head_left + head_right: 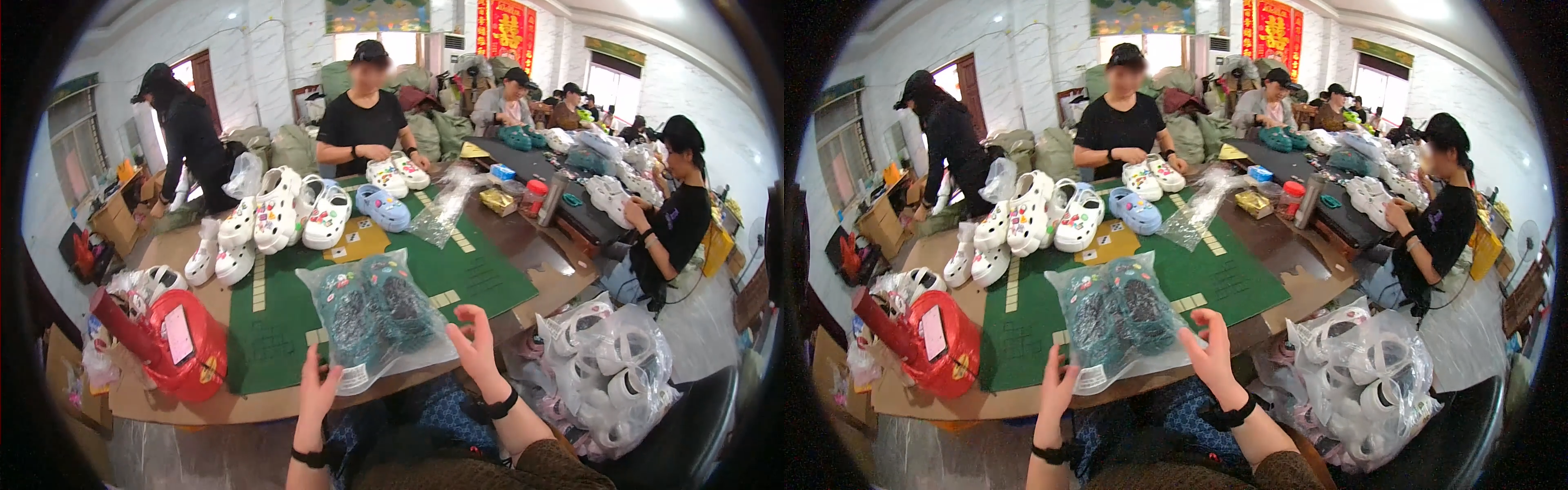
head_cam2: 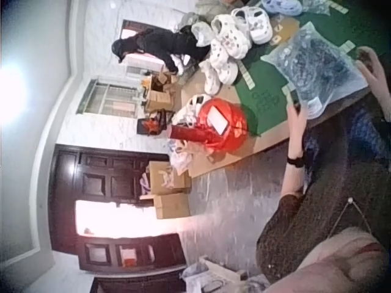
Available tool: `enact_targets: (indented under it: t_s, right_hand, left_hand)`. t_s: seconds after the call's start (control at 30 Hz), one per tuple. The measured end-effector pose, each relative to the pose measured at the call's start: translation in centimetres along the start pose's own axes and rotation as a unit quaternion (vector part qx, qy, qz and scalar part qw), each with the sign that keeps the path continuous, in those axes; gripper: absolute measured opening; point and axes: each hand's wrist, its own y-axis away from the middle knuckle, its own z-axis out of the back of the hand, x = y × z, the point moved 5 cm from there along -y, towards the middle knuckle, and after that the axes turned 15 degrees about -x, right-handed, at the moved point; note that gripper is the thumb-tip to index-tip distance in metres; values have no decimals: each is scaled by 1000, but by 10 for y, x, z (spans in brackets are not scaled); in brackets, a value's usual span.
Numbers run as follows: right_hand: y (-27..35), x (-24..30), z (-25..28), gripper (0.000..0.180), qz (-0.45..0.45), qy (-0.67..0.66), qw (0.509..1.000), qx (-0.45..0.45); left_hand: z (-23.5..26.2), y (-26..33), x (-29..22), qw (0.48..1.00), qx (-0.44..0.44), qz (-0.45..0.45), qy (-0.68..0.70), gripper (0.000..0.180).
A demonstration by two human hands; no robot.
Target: Placing pairs of clogs into plastic bags and sealing them.
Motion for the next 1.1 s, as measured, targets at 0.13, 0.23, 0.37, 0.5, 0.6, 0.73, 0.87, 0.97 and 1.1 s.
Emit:
enact_targets:
  t_s: [0.13, 0.23, 0.37, 0.5, 0.6, 0.73, 0.87, 0.97, 1.1]
  right_hand:
    - [2, 12, -34, 83, 98, 136, 981, 102]
    - [23, 1, -62, 97, 195, 231, 944, 133]
    - [29, -3, -65, 106, 169, 273, 937, 139]
    - [26, 30, -62, 99, 249, 266, 926, 102]
    - [37, 40, -80, 97, 267, 236, 913, 200]
    - [46, 33, -103, 99, 283, 237, 900, 233]
    - [41, 25, -113, 96, 286, 237, 905, 209]
    - [36, 21, -113, 91, 294, 258, 897, 207]
    - [39, 25, -120, 92, 310, 291, 873, 241]
  left_hand:
    - [-24, 5, -20, 998, 51, -13, -45, 85]
    - [-27, 6, 0, 996, 33, -82, -24, 83]
    - [-24, 11, 4, 997, 28, -60, 44, 78]
    - [-25, 15, -1, 997, 26, -43, 53, 74]
    - [-28, 17, 0, 997, 22, -55, 47, 73]
    - [-28, 18, 8, 997, 17, -53, 46, 75]
    - [-29, 19, 12, 994, 17, -75, 82, 74]
    - [-32, 20, 2, 995, 60, -60, 43, 69]
    - [-28, 21, 7, 994, 30, -67, 86, 71]
